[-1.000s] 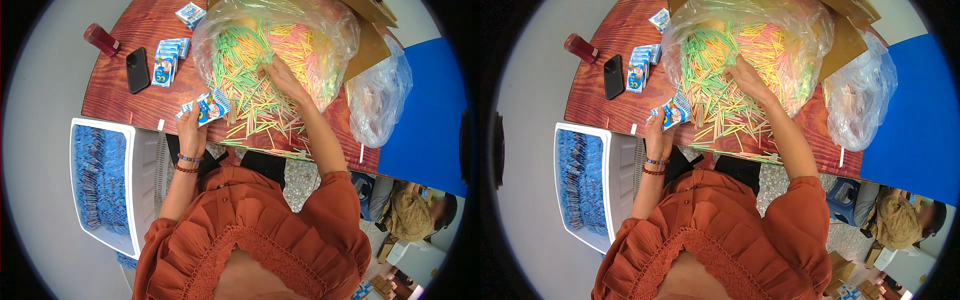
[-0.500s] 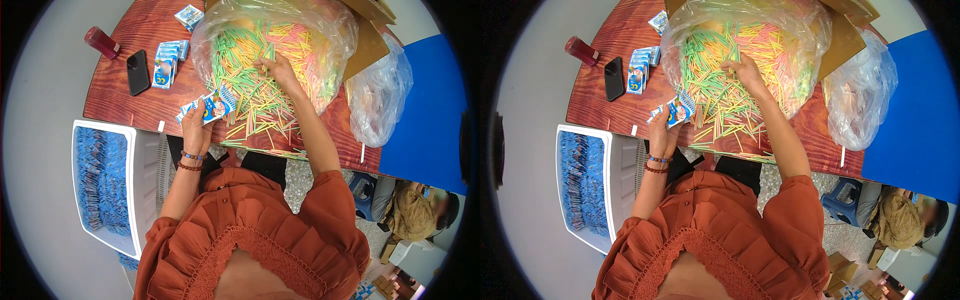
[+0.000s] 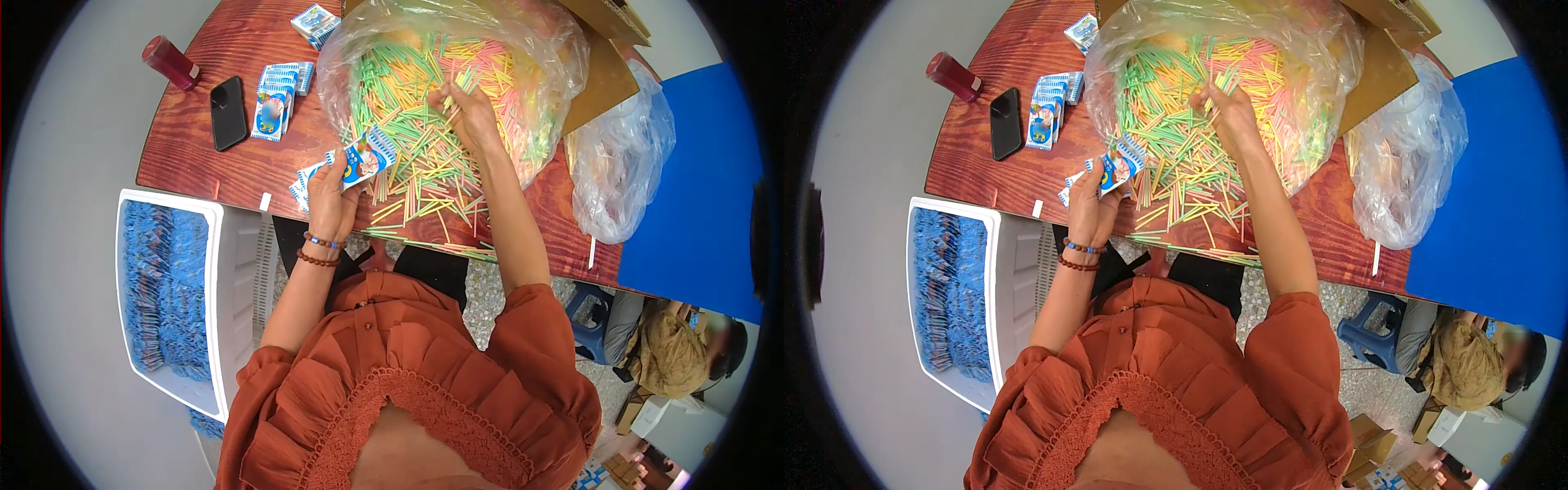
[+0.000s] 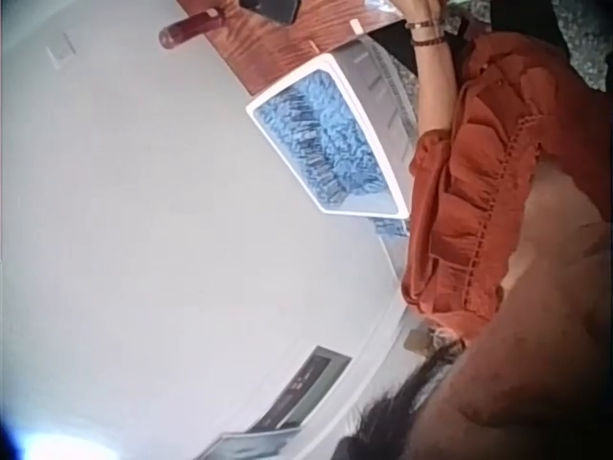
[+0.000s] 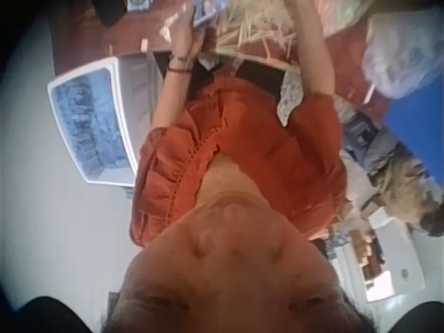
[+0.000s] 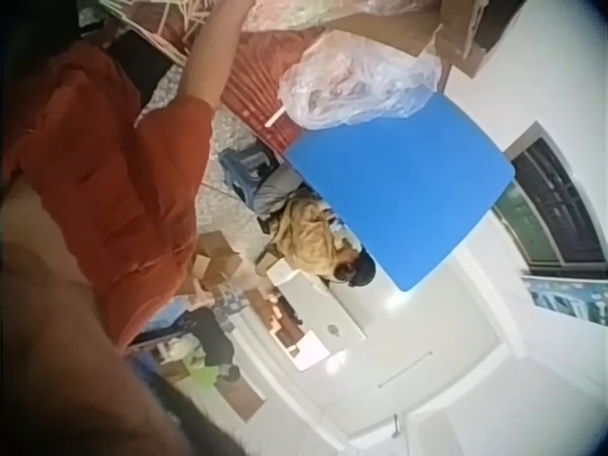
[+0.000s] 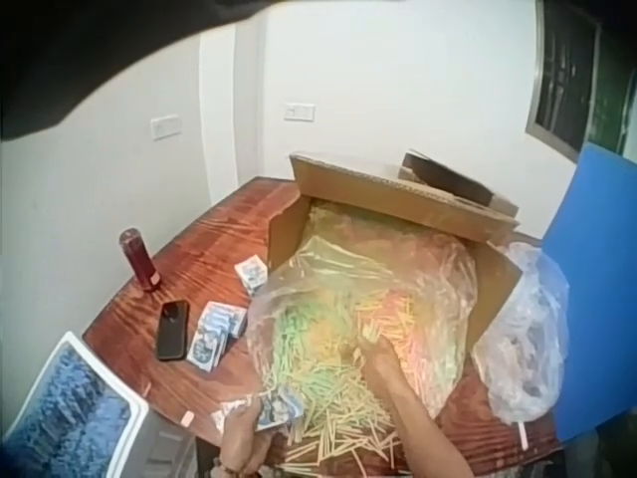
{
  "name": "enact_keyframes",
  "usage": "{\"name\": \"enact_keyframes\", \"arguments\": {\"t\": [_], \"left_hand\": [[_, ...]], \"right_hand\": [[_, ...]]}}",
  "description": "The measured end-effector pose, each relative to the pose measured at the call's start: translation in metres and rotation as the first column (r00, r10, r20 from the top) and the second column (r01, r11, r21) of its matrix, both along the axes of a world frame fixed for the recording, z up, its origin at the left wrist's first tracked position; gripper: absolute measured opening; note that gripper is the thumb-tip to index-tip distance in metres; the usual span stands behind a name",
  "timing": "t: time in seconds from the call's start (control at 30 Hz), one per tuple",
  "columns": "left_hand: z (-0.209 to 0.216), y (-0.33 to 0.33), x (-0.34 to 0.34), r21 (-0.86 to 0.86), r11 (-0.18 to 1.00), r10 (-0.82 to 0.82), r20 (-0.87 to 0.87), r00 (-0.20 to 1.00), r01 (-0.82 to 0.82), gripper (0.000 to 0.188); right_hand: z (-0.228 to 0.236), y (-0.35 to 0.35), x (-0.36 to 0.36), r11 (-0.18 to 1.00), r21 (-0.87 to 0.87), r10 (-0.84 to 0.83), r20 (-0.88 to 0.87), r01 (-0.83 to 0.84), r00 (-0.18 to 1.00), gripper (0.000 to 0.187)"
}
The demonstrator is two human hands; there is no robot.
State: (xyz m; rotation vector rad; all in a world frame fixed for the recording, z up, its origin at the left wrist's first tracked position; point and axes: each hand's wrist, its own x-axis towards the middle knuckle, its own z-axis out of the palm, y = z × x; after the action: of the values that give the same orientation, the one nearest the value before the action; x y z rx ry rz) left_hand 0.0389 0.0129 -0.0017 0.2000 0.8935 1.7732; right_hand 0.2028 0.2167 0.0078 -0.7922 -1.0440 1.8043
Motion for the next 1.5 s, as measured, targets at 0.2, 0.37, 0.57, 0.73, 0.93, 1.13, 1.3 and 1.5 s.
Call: {"name": "enact_keyframes", "arguments": {"t": [0.2, 0.37, 0.57, 0.73, 0.93, 1.13, 1.3, 1.5], "left_hand": [[-0.005, 0.006, 0.000, 0.024, 1.000, -0.005, 0.014, 1.000, 0.005, 0.024], [0.004, 0.012, 0.006, 0.048, 0.998, -0.045, 0.043, 0.998, 0.043, 0.022], [0.016, 0.010, 0.012, 0.051, 0.997, -0.057, 0.026, 0.998, 0.055, 0.023], [0.022, 0.010, 0.016, 0.047, 0.998, -0.043, 0.032, 0.999, 0.042, 0.024], [0.023, 0.014, 0.022, 0.102, 0.994, -0.045, 0.076, 0.996, 0.037, 0.021], [0.011, 0.026, 0.021, 0.135, 0.991, -0.028, 0.089, 0.996, 0.016, 0.021], [0.010, 0.036, 0.023, 0.167, 0.982, -0.115, 0.185, 0.976, 0.084, 0.030], [-0.005, 0.045, 0.025, 0.298, 0.953, -0.176, 0.381, 0.908, 0.059, 0.037]], "right_hand": [[0.047, -0.060, -0.022, 0.996, 0.080, 0.058, -0.431, -0.026, 0.900, 0.018], [0.060, -0.092, -0.043, 0.874, 0.453, -0.047, -0.284, 0.177, 0.958, 0.027], [0.060, -0.105, -0.052, 0.760, 0.627, -0.086, -0.165, 0.172, 0.983, 0.026], [0.056, -0.119, -0.057, 0.797, 0.581, -0.092, -0.154, 0.165, 0.984, 0.029], [0.046, -0.121, -0.057, 0.783, 0.600, -0.154, -0.069, 0.164, 0.986, 0.036], [0.039, -0.122, -0.053, 0.917, 0.389, -0.025, -0.164, 0.087, 0.986, 0.041], [0.027, -0.105, -0.044, 0.904, 0.423, -0.017, -0.098, 0.057, 0.995, 0.048], [0.036, -0.099, -0.042, 0.872, 0.477, 0.046, 0.143, -0.110, 0.989, 0.056]]}}
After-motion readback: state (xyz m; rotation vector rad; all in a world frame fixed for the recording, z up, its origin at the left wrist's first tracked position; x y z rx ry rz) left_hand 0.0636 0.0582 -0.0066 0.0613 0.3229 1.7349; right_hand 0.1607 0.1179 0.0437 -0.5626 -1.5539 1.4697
